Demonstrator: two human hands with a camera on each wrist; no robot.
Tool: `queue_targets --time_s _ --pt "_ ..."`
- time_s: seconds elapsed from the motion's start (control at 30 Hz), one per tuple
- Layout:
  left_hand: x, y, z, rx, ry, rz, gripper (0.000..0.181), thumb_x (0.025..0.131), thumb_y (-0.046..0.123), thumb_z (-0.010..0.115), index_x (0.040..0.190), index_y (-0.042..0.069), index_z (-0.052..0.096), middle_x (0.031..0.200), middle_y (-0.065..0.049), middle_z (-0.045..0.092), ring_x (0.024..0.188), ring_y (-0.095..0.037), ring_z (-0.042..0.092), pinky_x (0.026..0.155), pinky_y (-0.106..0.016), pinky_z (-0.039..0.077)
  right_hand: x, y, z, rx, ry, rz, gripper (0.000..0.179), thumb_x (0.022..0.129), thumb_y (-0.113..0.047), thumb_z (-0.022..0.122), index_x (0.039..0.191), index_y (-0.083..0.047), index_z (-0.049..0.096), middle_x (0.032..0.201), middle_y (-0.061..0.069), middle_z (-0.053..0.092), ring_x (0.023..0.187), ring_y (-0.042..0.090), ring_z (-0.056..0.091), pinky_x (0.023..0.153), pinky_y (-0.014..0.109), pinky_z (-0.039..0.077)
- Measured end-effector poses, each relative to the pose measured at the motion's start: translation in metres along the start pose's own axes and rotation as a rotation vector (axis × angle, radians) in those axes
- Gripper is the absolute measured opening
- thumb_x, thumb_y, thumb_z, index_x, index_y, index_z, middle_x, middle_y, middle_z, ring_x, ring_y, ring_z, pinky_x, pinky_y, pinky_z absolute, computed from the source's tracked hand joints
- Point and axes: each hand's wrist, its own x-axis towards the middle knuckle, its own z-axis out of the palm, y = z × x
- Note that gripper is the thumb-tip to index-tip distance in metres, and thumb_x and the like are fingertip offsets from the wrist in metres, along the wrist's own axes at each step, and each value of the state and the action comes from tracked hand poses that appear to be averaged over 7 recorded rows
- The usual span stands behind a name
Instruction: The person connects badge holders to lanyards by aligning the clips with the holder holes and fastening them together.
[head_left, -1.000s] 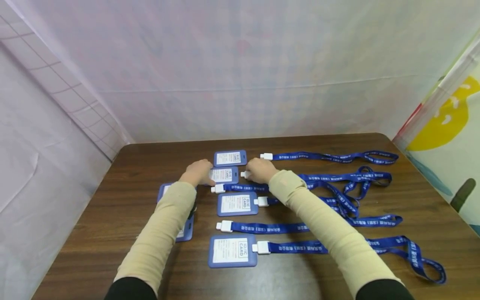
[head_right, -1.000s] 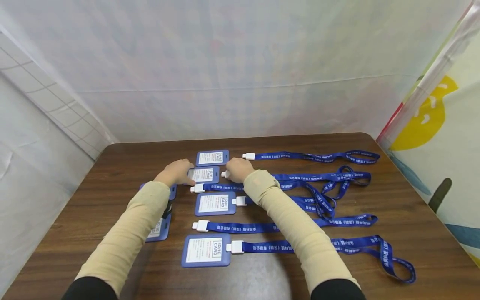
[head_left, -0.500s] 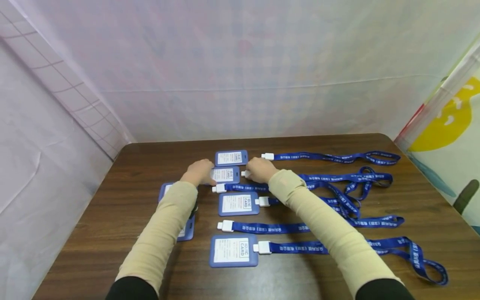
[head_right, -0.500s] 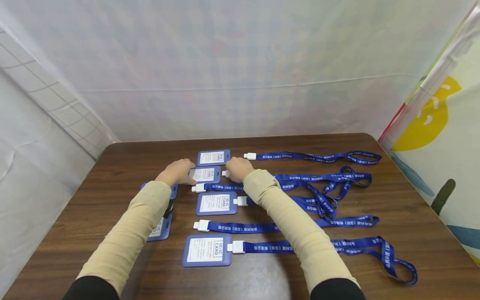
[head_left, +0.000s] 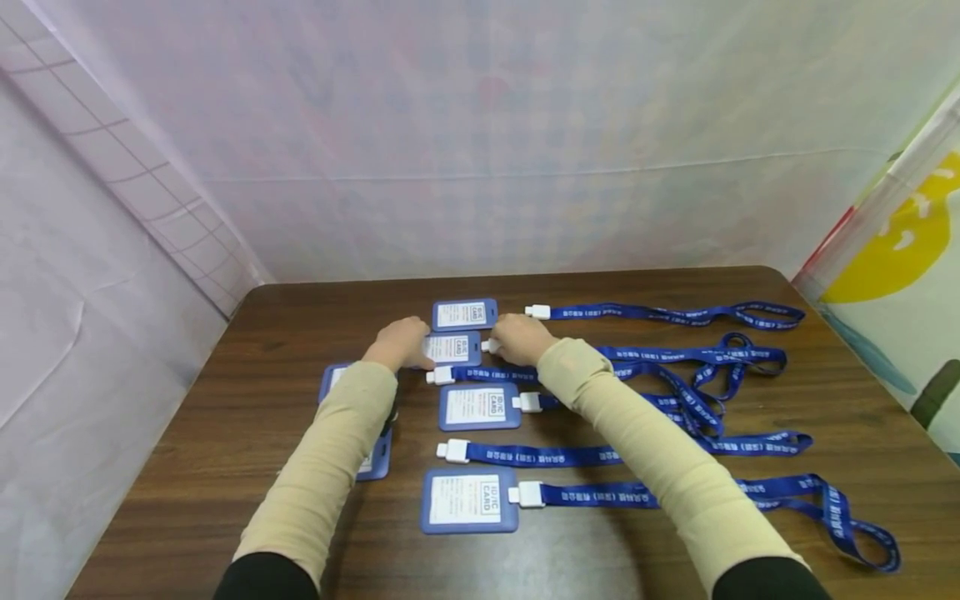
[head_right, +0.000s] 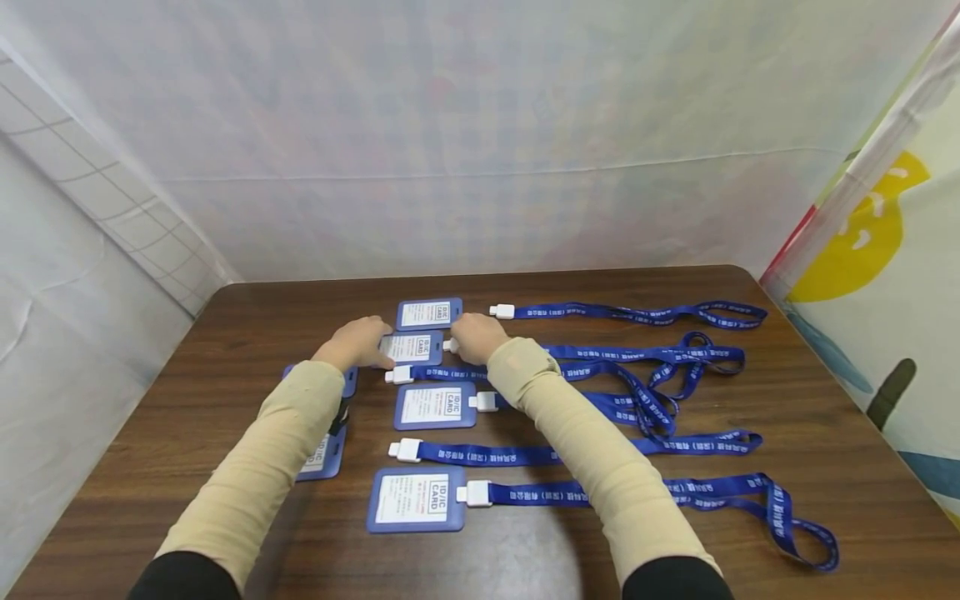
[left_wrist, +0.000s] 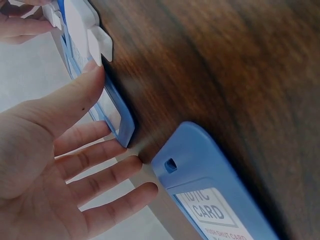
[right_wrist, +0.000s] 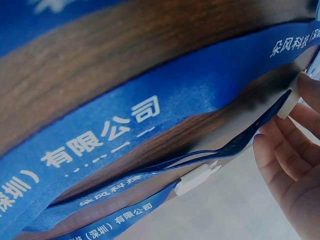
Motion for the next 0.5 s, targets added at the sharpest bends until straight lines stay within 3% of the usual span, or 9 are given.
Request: queue_targets --time_s 0.37,0.5 --pt "-0.0004 0.0003 0.0002 0.001 0.001 0.002 0.065 0.074 0.031 0.075 0.125 -0.003 0.051 0.123 -0.019 0.051 0.113 -0.032 0.048 0.094 -0.044 0.041 0.0022 -0.0019 0.0011 -0.008 0.013 -0.022 0.007 0.081 -0.013 0.065 0.076 -0.008 0.065 0.079 0.007 0.062 0.074 0.023 0.06 0.07 0.034 0.052" --pt "0.0008 0.0012 -0.0001 0.012 -0.002 0.004 0.056 0.073 0.031 0.075 0.114 -0.003 0.057 0.113 -0.018 0.056 0.102 -0.029 0.053 0.087 -0.042 0.046 0.0034 0.0004 0.0034 0.005 0.028 -0.051 0.008 0.079 -0.01 0.066 0.072 -0.007 0.065 0.075 0.007 0.061 0.071 0.022 0.059 0.069 0.034 0.051"
